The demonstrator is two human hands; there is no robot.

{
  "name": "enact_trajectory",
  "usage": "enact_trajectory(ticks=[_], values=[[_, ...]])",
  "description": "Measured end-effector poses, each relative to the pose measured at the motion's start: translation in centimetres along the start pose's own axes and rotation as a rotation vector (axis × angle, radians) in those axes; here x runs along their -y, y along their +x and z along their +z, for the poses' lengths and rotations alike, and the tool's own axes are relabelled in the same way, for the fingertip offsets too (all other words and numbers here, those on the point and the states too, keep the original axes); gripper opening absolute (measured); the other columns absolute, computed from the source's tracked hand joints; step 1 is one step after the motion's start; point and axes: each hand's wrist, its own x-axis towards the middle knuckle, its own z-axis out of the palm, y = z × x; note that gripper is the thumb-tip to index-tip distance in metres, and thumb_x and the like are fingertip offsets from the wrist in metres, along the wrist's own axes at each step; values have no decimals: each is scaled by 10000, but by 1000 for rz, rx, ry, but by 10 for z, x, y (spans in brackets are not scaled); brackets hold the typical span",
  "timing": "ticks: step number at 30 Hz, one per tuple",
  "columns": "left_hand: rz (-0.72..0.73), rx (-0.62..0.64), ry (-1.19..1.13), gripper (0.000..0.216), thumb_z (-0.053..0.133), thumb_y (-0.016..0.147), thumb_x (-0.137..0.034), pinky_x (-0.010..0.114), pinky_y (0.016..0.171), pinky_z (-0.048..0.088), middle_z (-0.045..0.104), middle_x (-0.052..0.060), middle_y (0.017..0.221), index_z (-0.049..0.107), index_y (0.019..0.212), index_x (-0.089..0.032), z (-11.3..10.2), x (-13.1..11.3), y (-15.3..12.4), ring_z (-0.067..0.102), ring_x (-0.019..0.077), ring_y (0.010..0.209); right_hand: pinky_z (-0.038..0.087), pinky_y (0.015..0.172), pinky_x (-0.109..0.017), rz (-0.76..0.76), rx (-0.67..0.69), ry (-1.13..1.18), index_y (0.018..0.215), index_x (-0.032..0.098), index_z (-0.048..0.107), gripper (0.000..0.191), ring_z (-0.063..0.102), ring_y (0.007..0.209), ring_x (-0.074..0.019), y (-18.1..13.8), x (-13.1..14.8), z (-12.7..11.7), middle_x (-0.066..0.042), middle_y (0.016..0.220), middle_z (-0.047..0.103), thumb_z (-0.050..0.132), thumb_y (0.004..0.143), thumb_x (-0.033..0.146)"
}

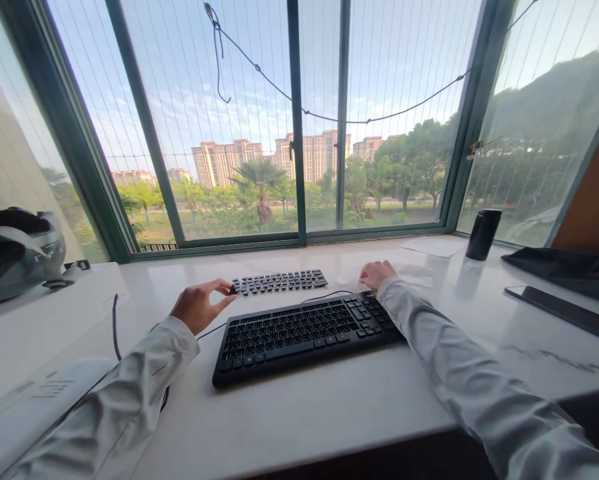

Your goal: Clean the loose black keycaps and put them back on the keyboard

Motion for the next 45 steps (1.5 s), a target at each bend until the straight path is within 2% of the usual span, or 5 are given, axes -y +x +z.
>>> enact_trajectory(ticks=[6, 11, 22, 36, 45], values=[[40, -106, 14, 313, 505, 792, -495, 236, 653, 423, 692, -35, 931, 584, 961, -242, -4, -19, -1, 479, 94, 455, 364, 796, -324, 7, -426, 262, 895, 164, 653, 283, 573, 871, -205, -12, 19, -36, -98, 944, 664, 476, 801, 363], [79, -154, -19, 277, 514, 807, -453, 234, 667, 422, 688, -3, 957, 596, 940, -224, -17, -51, 6, 568, 120, 582, 402, 705, -295, -2, -515, 745, 867, 168, 633, 347, 575, 754, -174, -28, 39, -58, -69, 877, 663, 497, 767, 471], [150, -150, -158, 223, 522, 819, -329, 274, 748, 447, 654, 25, 944, 611, 1004, -244, 20, -153, 17, 616, 177, 842, 411, 585, -235, -330, 151, 1483, 891, 167, 613, 427, 571, 684, -139, -57, 100, -31, -40, 831, 649, 643, 660, 525], [169, -95, -50, 397, 531, 781, -244, 261, 694, 477, 617, 19, 1121, 560, 1175, -287, 34, -139, -3, 616, 187, 899, 436, 611, -256, -339, 545, 1633, 810, 99, 670, 478, 584, 627, -146, -65, 120, -7, -69, 716, 662, 693, 612, 533], [204, -181, -165, 293, 450, 869, -410, 210, 688, 463, 671, -29, 1058, 625, 1082, -312, 41, -136, -6, 643, 140, 888, 385, 524, -228, -276, 418, 1438, 743, 104, 692, 434, 557, 565, -128, -61, 115, -3, -46, 661, 664, 747, 546, 486]])
